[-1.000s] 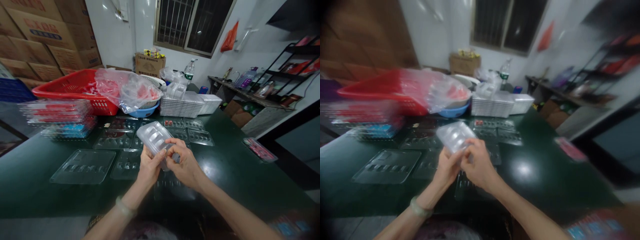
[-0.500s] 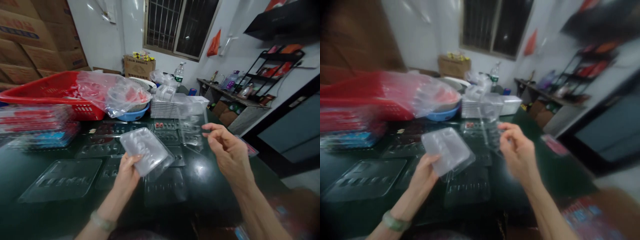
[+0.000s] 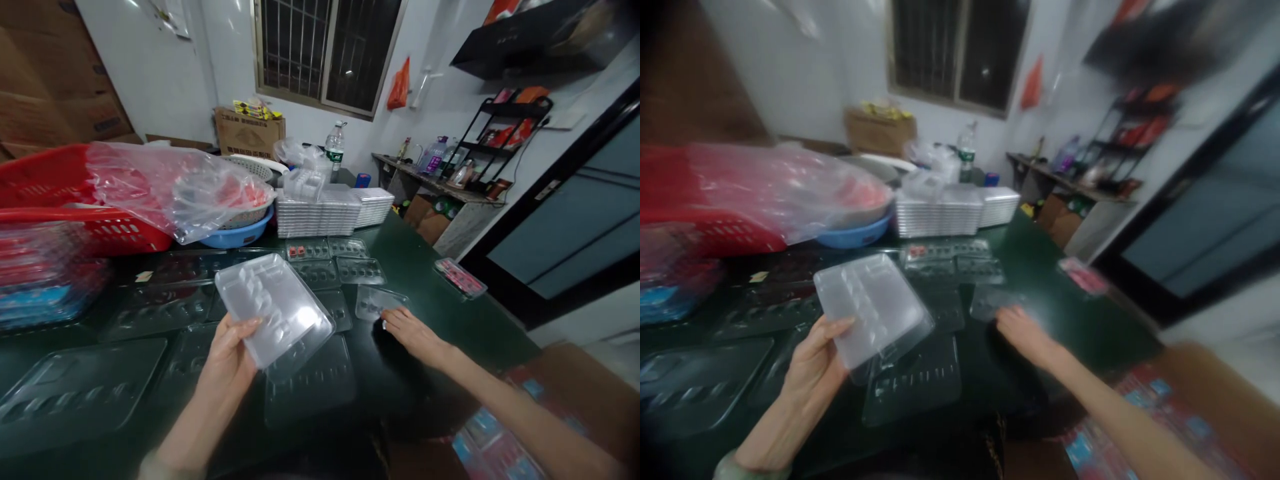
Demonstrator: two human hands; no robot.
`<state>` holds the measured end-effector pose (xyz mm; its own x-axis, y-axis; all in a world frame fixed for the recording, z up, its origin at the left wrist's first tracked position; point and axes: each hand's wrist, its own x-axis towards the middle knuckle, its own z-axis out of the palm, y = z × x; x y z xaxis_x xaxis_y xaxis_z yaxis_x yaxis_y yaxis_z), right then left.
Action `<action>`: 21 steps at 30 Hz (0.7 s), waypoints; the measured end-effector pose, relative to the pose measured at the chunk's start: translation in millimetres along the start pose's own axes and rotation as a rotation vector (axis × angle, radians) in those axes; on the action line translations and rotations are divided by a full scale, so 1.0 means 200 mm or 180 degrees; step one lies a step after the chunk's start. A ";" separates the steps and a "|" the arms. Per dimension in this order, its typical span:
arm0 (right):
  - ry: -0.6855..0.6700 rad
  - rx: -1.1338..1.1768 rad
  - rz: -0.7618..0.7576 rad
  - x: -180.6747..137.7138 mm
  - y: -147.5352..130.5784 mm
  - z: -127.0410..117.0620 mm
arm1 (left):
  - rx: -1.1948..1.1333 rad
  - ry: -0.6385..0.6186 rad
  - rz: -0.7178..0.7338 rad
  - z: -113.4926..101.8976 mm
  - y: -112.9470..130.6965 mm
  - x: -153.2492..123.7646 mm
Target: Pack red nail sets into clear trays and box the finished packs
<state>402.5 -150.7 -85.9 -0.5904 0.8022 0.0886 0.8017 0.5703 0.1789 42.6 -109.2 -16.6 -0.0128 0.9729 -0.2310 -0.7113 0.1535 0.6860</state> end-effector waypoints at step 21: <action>0.0275 0.0231 0.0149 0.12 0.10 0.03 | -0.0093 -0.0562 -0.0543 0.09 -0.16 -0.03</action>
<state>404.5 -119.1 -85.3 -0.5553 0.8119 0.1799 0.8315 0.5463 0.1013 79.3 -117.6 -24.4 0.2306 0.9488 -0.2158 -0.7127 0.3157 0.6264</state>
